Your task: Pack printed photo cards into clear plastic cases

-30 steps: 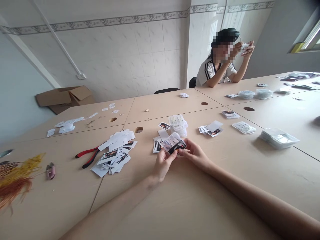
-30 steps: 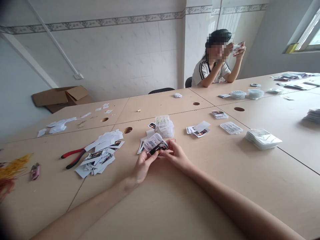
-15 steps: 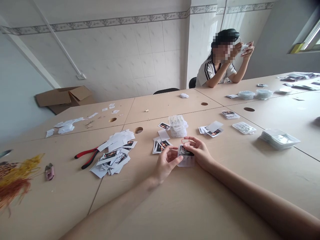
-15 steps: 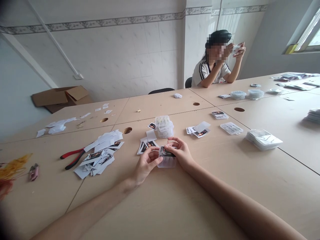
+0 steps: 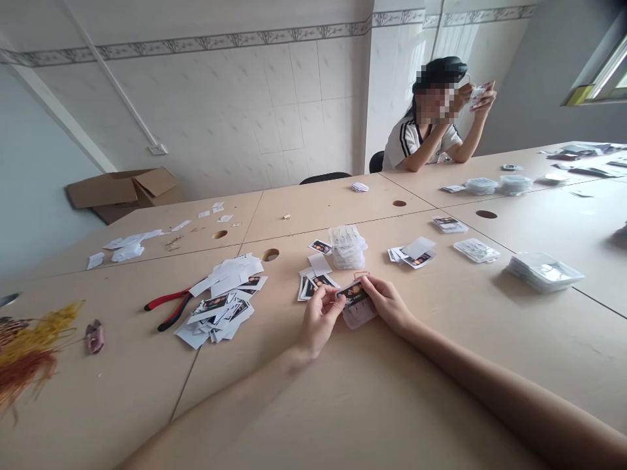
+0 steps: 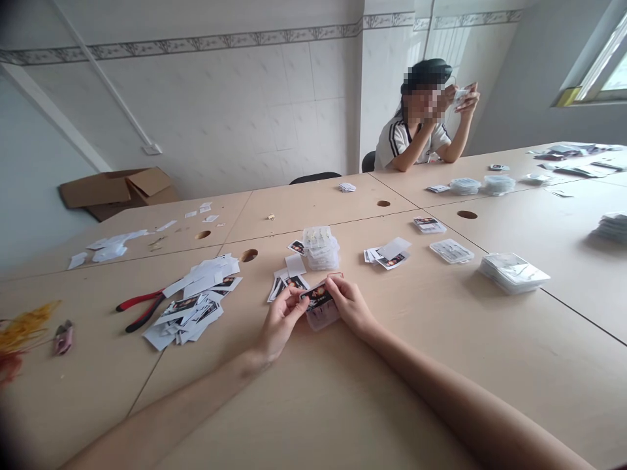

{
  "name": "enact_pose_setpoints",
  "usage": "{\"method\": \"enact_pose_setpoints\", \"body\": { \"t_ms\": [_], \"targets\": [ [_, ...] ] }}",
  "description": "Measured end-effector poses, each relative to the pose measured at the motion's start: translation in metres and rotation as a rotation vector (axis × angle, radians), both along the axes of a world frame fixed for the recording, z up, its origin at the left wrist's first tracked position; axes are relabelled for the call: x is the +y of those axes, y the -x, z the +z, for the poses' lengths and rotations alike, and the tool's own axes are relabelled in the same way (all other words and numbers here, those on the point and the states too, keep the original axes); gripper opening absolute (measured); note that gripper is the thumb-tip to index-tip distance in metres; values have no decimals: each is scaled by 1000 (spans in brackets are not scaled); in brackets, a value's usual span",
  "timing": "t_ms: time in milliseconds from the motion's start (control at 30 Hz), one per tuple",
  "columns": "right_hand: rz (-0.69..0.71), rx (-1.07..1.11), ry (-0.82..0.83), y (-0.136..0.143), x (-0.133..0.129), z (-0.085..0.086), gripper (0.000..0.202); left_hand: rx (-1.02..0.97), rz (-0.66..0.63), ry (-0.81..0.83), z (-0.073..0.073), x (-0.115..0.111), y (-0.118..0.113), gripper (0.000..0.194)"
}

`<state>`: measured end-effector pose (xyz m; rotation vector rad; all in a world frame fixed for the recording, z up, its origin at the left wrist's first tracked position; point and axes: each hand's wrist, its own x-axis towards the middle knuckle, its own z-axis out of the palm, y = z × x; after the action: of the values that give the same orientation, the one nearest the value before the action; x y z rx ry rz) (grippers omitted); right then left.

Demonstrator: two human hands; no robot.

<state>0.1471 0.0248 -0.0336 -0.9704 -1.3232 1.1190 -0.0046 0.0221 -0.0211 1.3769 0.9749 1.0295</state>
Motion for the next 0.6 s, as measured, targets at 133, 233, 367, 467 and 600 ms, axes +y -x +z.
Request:
{"method": "enact_pose_setpoints", "body": {
  "t_ms": [133,233,367,467,600],
  "targets": [
    [-37,-46,49,1,-3,2,41,2,47,-19,0,1,1,21],
    [-5,-104,-42,2,-5,4,34,-19,107,-49,-1,3,2,20],
    [-39,-166,-94,2,-5,4,32,-18,118,-49,-2,4,2,21],
    [-108,-277,-133,4,-8,2,35,-35,128,-41,-1,3,2,22],
    [-246,-564,-260,14,-19,-4,73,-58,105,-26,-1,2,0,23]
  ]
}}
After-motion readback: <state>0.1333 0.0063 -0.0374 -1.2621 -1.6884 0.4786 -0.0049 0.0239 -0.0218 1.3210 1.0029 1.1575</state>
